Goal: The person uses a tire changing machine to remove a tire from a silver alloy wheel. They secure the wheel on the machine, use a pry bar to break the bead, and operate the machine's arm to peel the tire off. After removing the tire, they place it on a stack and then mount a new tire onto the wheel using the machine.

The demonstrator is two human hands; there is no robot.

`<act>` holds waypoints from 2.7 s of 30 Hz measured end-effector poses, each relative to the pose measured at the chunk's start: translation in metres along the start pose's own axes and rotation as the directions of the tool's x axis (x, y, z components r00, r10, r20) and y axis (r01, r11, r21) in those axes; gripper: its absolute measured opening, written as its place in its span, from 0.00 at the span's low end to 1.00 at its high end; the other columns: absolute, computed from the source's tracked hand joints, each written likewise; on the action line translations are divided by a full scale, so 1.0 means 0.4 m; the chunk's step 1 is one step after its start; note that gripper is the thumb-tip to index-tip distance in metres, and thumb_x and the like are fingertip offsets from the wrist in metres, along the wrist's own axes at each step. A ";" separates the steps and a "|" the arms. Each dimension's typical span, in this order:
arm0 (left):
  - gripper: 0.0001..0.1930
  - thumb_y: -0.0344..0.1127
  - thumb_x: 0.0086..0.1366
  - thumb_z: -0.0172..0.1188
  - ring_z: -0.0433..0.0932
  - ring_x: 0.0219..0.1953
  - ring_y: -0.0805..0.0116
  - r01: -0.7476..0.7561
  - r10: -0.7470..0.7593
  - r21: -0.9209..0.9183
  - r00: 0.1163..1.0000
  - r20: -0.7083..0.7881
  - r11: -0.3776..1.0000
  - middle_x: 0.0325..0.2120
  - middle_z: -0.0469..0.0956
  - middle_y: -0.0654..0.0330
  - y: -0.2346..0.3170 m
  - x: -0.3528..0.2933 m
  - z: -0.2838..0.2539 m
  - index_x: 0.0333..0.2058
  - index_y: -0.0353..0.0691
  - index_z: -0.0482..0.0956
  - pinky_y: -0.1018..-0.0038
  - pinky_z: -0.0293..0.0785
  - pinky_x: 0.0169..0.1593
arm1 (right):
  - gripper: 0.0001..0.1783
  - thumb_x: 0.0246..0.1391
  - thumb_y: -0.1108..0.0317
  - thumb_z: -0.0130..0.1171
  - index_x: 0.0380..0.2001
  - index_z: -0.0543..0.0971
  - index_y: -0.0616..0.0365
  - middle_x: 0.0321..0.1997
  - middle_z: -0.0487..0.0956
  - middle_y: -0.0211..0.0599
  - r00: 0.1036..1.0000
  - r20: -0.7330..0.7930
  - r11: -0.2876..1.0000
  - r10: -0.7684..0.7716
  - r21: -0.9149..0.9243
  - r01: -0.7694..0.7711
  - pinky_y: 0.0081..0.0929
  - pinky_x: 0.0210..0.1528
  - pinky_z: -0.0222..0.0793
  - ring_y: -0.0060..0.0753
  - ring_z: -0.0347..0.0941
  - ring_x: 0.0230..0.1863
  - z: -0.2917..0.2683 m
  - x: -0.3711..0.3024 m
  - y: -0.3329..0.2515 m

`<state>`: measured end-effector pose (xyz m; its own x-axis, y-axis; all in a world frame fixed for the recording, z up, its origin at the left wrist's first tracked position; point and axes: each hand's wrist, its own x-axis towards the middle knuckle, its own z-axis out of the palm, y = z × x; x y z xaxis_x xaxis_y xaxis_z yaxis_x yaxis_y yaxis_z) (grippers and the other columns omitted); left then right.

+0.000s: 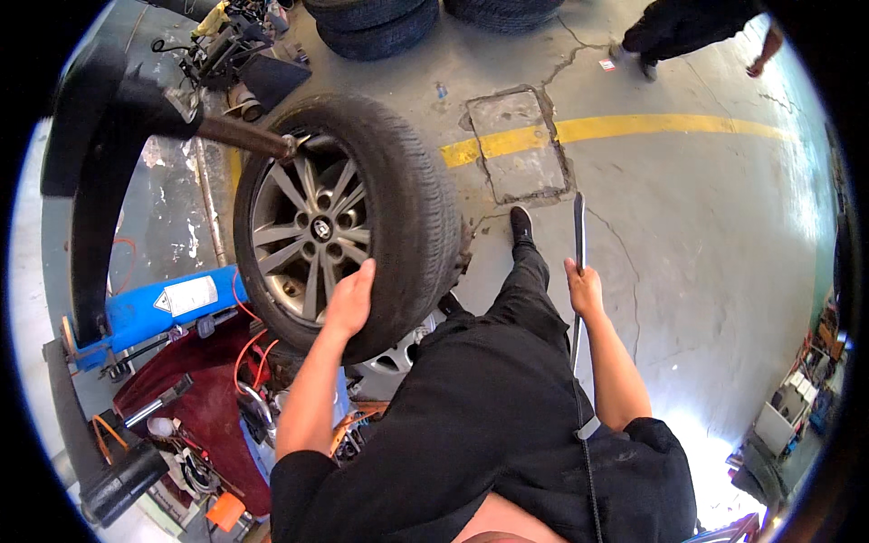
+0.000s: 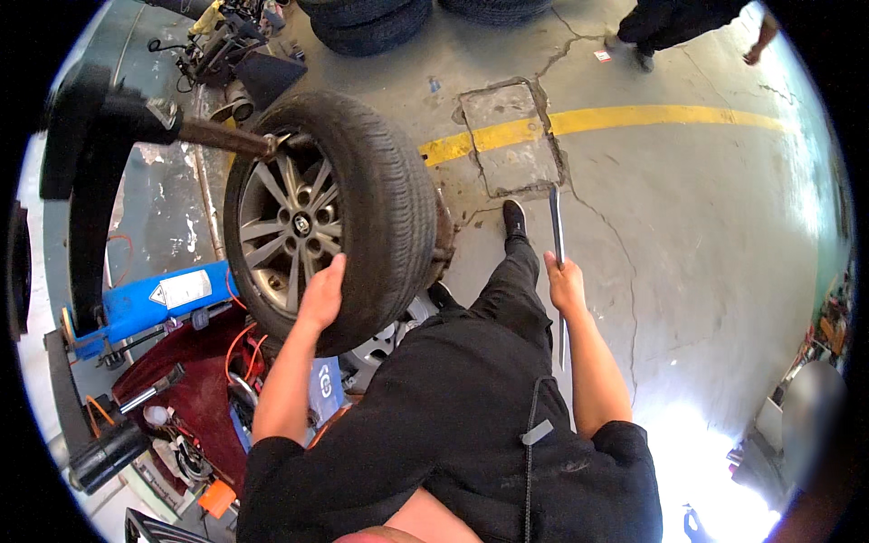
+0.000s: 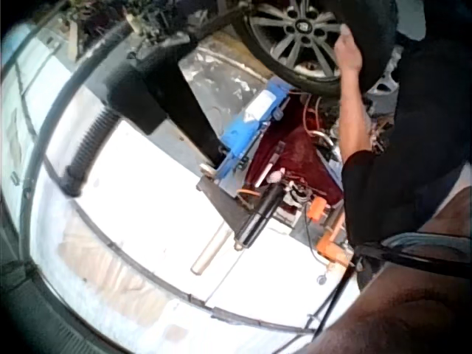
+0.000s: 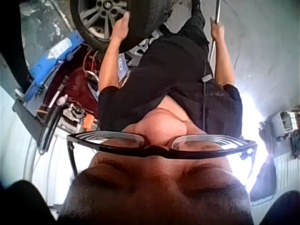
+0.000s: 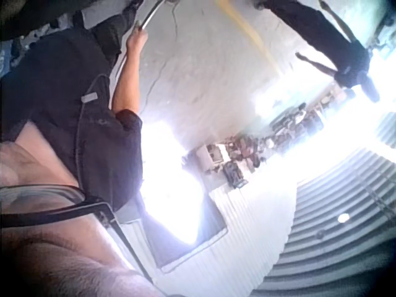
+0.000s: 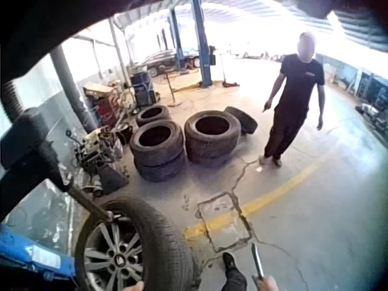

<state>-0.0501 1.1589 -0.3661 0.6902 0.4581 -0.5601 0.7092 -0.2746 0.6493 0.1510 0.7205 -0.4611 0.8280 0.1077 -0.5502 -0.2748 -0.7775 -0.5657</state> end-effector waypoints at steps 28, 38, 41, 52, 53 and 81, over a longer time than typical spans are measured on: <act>0.39 0.73 0.73 0.51 0.86 0.41 0.39 0.506 -0.493 0.244 0.862 -0.115 0.827 0.32 0.87 0.43 0.467 0.111 0.013 0.32 0.38 0.90 0.47 0.80 0.50 | 0.27 0.82 0.49 0.45 0.26 0.64 0.52 0.20 0.52 0.23 0.109 0.095 0.101 -0.989 0.994 0.046 0.29 0.27 0.47 0.22 0.47 0.22 -0.277 0.480 -1.714; 0.40 0.76 0.70 0.52 0.84 0.47 0.41 0.695 -0.689 0.148 0.719 -0.096 0.704 0.36 0.87 0.45 0.477 0.126 0.005 0.34 0.39 0.90 0.50 0.77 0.55 | 0.19 0.79 0.58 0.55 0.31 0.69 0.53 0.23 0.66 0.26 0.024 0.439 0.440 -0.898 0.897 0.054 0.27 0.30 0.56 0.21 0.59 0.26 0.206 0.452 -1.765; 0.43 0.79 0.67 0.52 0.84 0.48 0.41 0.724 -0.718 0.113 0.690 -0.094 0.681 0.36 0.88 0.47 0.504 0.157 -0.032 0.34 0.37 0.90 0.52 0.76 0.58 | 0.13 0.78 0.63 0.56 0.35 0.70 0.54 0.29 0.68 0.25 -0.104 0.426 0.430 -0.899 0.903 -0.017 0.24 0.35 0.59 0.19 0.59 0.31 0.334 0.508 -1.737; 0.26 0.56 0.74 0.62 0.80 0.61 0.47 0.547 -0.597 -0.344 0.391 -0.701 0.763 0.58 0.82 0.52 0.734 0.573 0.026 0.57 0.40 0.83 0.55 0.79 0.62 | 0.19 0.69 0.58 0.68 0.45 0.72 0.59 0.32 0.80 0.46 -0.697 0.439 0.164 -0.567 0.890 0.426 0.44 0.39 0.75 0.54 0.79 0.32 0.413 0.558 -1.829; 0.31 0.56 0.76 0.60 0.75 0.67 0.45 0.512 -0.609 -0.407 0.326 -0.723 0.756 0.65 0.77 0.48 0.713 0.676 0.047 0.65 0.36 0.76 0.56 0.73 0.70 | 0.19 0.68 0.57 0.69 0.44 0.72 0.60 0.32 0.80 0.46 -0.697 0.474 0.250 -0.539 0.880 0.405 0.44 0.39 0.75 0.52 0.79 0.32 0.419 0.565 -1.824; 0.27 0.61 0.74 0.53 0.85 0.57 0.44 0.632 -0.968 -0.774 -0.168 -0.188 0.040 0.56 0.86 0.50 0.600 0.916 -0.102 0.62 0.54 0.82 0.50 0.80 0.57 | 0.28 0.61 0.49 0.72 0.53 0.78 0.58 0.48 0.85 0.53 -0.970 0.055 0.488 0.236 0.857 0.167 0.43 0.54 0.77 0.52 0.83 0.52 0.526 0.488 -1.986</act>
<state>0.3670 1.2954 -0.3944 -0.8293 0.3473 -0.4377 0.3536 0.9328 0.0700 0.4281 1.4896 -0.2485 -0.8949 -0.2538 0.3670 -0.4147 0.1696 -0.8940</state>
